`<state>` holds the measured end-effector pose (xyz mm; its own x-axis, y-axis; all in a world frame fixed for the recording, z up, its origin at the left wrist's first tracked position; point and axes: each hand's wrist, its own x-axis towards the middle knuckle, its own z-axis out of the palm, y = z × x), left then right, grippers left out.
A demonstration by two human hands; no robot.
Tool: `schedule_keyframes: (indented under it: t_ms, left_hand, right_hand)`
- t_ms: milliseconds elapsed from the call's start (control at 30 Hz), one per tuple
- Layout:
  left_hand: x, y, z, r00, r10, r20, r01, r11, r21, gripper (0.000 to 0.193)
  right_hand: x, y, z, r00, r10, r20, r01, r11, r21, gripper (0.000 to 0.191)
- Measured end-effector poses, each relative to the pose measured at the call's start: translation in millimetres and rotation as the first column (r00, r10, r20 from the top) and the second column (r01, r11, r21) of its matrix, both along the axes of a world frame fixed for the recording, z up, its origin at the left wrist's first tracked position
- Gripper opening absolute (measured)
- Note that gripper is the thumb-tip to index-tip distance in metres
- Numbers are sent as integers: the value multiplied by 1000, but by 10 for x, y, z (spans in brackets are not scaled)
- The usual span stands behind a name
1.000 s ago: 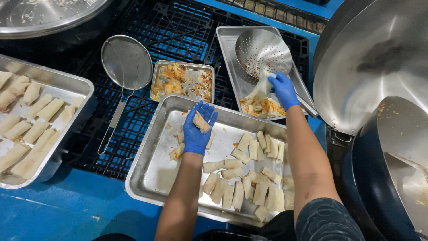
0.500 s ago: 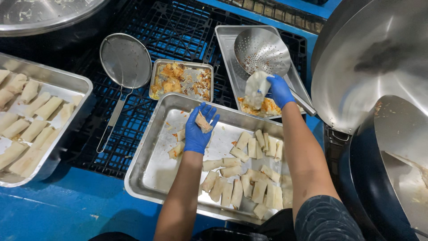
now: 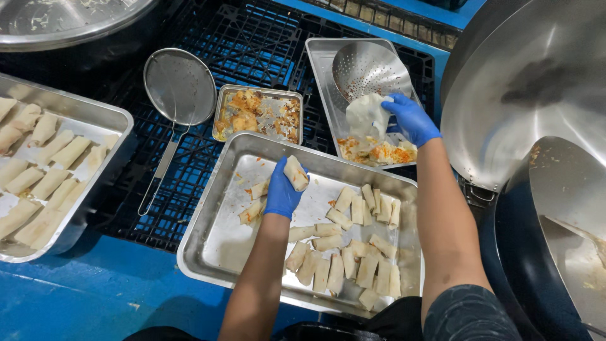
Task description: The person arranges rolled spring rolls one at a time on metal trays, filling several trays, then carries a tray to a wok of hot oil and stirs the frying rolls with a long utensil. The person wears blue gloves while handling the rolls and the fried pieces.
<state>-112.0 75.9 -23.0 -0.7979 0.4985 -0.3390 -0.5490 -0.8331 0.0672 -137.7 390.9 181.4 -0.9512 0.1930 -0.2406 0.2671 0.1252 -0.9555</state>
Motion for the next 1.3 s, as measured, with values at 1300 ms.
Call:
schedule_keyframes:
  t_ms: [1300]
  left_hand:
    - [75, -248, 9, 693, -116, -712, -273, 872, -407, 48]
  right_hand:
    - [343, -1612, 374, 788, 607, 106, -594, 794, -127, 25]
